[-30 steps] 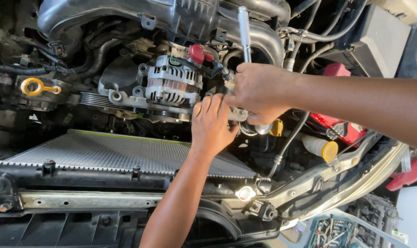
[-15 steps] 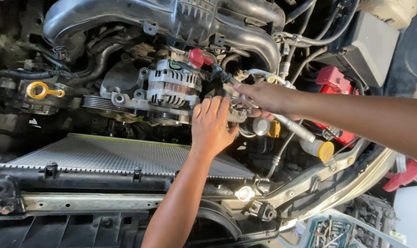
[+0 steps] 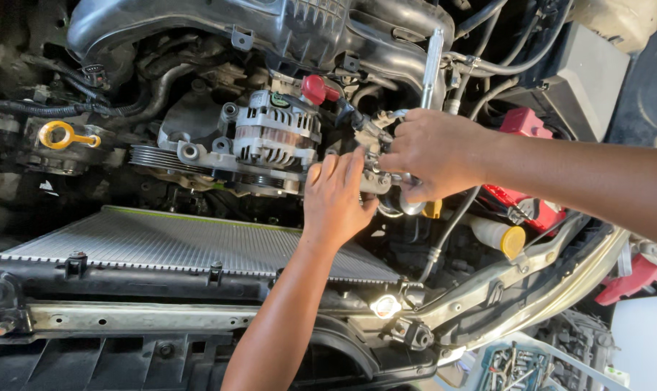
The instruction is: The person works under the open hood of a car, using a ratchet wrench with sockets to loosen and tighten bolts near the alternator and engine front. They reposition the wrench repeatedly, adjust components by hand, and press and align the radiator support and fan shroud area with both hands.
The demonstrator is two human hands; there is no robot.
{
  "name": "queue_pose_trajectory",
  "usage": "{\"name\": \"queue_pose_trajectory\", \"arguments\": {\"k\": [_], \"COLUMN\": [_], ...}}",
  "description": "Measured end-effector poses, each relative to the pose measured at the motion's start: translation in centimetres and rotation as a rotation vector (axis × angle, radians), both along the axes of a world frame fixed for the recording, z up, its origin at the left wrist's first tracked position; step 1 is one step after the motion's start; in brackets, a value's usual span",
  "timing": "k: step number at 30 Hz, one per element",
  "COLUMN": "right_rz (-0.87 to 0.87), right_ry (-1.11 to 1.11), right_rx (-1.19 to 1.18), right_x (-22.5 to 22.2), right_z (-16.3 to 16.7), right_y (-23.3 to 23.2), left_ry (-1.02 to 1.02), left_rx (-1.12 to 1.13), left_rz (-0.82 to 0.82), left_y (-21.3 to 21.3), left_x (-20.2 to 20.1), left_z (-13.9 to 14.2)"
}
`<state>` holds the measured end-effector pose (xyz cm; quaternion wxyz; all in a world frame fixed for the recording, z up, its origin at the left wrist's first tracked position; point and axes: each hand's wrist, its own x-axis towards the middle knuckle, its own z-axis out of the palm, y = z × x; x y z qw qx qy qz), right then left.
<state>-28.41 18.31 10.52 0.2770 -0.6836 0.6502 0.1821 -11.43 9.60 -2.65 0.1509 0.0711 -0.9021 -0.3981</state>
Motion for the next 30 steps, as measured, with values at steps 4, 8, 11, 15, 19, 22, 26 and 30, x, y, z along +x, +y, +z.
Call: {"name": "queue_pose_trajectory", "arguments": {"k": [4, 8, 11, 15, 19, 22, 26, 30], "right_rz": [0.045, 0.133, 0.234, 0.371, 0.429, 0.464, 0.494, 0.111], "right_ry": [0.031, 0.08, 0.078, 0.052, 0.088, 0.109, 0.128, 0.173], "right_rx": [0.019, 0.071, 0.1, 0.011, -0.041, -0.071, -0.08, 0.218], "right_x": [-0.6, -0.7, -0.8, -0.5, 0.1, 0.3, 0.7, 0.8], "right_z": [-0.1, -0.5, -0.7, -1.4, -2.0, -2.0, -1.9, -1.7], "right_y": [-0.2, -1.1, -1.8, -2.5, -2.9, -2.9, -3.3, -3.3], "left_ry": [-0.01, 0.008, 0.005, 0.005, 0.026, 0.048, 0.052, 0.043], "left_rx": [0.0, -0.001, 0.0, 0.008, 0.023, 0.039, 0.052, 0.041], "left_rz": [0.006, 0.014, 0.009, 0.016, 0.014, 0.021, 0.023, 0.018], "left_y": [0.1, 0.0, 0.0, 0.1, 0.0, -0.1, 0.0, -0.4], "left_x": [-0.2, -0.2, -0.2, -0.1, 0.1, 0.3, 0.5, 0.7], "left_z": [0.2, 0.2, 0.2, 0.2, 0.1, 0.0, 0.0, 0.3]}}
